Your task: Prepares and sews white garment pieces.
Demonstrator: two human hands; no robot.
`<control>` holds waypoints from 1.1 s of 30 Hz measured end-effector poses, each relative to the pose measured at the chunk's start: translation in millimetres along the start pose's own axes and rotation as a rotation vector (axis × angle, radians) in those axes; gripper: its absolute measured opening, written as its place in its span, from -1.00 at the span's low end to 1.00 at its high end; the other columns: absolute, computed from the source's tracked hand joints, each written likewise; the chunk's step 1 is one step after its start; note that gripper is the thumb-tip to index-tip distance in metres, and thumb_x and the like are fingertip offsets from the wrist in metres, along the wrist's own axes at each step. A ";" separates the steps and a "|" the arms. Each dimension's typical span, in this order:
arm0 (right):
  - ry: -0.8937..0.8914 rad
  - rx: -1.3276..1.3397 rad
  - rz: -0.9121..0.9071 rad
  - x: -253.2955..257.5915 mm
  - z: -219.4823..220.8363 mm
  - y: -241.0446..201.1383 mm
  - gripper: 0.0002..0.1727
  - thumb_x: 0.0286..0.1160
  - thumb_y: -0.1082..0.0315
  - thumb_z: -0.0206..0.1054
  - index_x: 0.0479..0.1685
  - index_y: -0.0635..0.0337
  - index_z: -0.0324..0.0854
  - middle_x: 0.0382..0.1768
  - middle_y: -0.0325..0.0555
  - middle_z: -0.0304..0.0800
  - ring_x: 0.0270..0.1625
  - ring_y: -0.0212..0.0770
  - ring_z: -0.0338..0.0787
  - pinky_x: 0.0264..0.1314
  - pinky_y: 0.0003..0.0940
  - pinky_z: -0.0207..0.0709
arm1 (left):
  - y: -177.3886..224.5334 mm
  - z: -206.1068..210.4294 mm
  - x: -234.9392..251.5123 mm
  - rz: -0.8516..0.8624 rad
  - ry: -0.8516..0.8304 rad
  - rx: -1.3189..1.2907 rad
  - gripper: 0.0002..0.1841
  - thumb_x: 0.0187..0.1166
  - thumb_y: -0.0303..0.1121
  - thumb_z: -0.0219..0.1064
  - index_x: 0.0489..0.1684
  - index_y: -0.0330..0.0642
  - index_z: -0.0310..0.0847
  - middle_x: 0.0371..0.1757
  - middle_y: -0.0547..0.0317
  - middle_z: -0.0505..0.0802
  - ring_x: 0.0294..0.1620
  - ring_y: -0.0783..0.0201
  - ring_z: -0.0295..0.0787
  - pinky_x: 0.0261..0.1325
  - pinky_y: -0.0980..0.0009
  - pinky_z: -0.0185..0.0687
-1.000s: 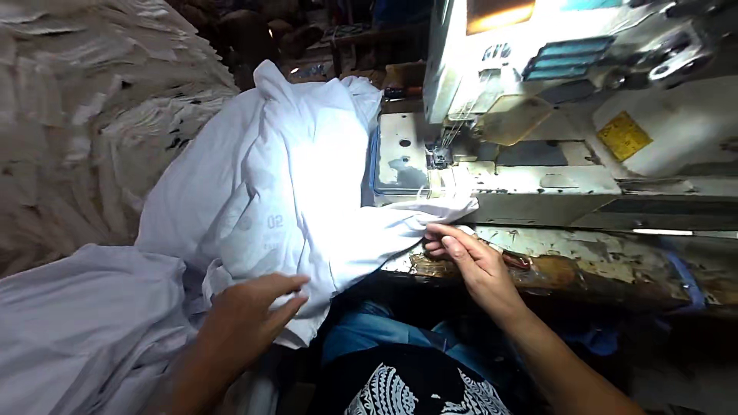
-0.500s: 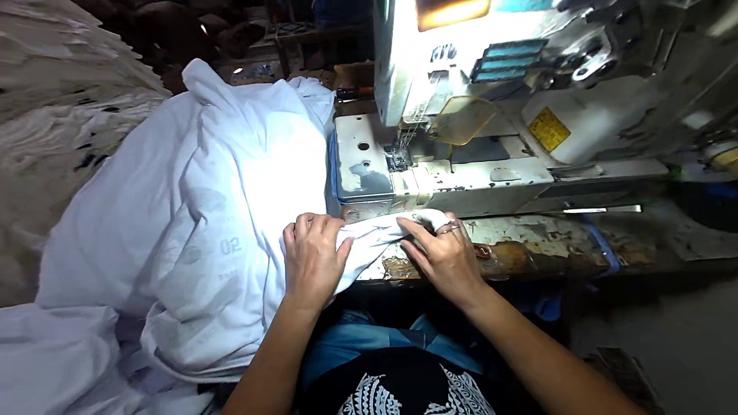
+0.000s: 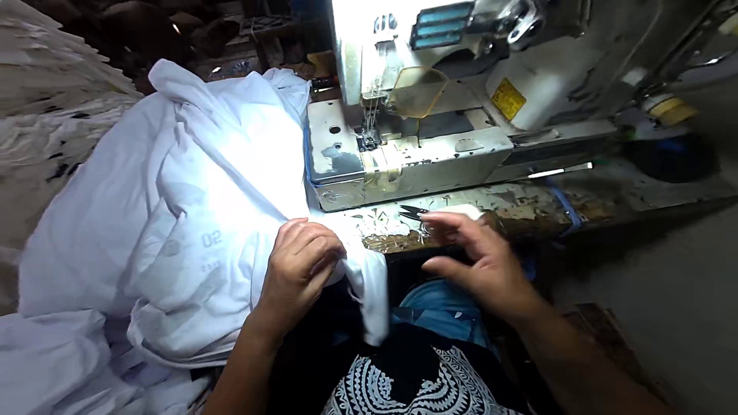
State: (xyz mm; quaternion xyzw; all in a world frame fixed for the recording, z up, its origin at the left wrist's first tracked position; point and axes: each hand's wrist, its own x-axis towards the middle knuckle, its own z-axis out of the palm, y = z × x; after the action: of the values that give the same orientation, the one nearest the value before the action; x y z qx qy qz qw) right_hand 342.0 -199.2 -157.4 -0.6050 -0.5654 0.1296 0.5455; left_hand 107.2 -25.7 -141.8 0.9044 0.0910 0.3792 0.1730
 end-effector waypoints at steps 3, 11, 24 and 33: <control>-0.124 -0.151 -0.057 -7.3 42.0 -0.5 -0.16 0.37 -0.31 0.40 0.47 0.20 0.64 0.15 0.09 0.84 0.16 -0.08 0.82 0.23 -0.10 0.68 | 7.0 -1.7 8.6 0.019 0.044 0.026 -0.90 0.57 -0.38 0.36 -0.29 -0.12 0.78 -0.08 0.23 0.88 0.24 0.34 0.73 0.63 0.18 0.30; 0.208 -0.436 -0.214 -9.7 86.2 9.9 -0.55 0.42 0.04 0.38 0.00 0.29 0.76 -0.28 0.07 0.87 -0.25 -0.04 0.87 -0.18 -0.20 0.74 | 9.4 9.1 19.6 0.031 0.123 0.084 -0.91 0.54 -0.41 0.37 -0.31 -0.16 0.78 -0.12 0.16 0.88 0.20 0.25 0.73 0.48 0.23 0.38; 0.070 0.569 0.628 15.4 17.5 29.2 -0.81 0.65 0.45 0.29 -0.29 0.23 0.79 -0.51 -0.22 0.79 -0.47 -0.47 0.74 -0.34 -0.57 0.67 | 24.1 47.0 3.4 -0.084 -0.084 0.066 -0.81 0.61 -0.33 0.31 -0.10 -0.04 0.89 0.05 0.23 0.91 0.42 0.12 0.65 0.55 0.03 0.32; 0.130 0.017 0.192 -16.6 15.7 48.8 -0.69 0.58 0.21 0.34 0.01 0.28 0.81 -0.10 -0.16 0.90 -0.07 -0.54 0.82 0.03 -0.58 0.70 | 38.2 62.2 16.0 0.049 -0.149 -0.185 -0.84 0.58 -0.35 0.31 -0.26 -0.17 0.81 -0.17 0.15 0.90 0.10 0.25 0.78 0.50 0.19 0.38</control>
State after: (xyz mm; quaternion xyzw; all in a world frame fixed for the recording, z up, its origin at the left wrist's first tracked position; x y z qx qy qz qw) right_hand 350.9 -193.5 -210.2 -0.6588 -0.4669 0.1466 0.5713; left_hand 164.2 -71.4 -157.4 0.9122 0.0203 0.3219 0.2526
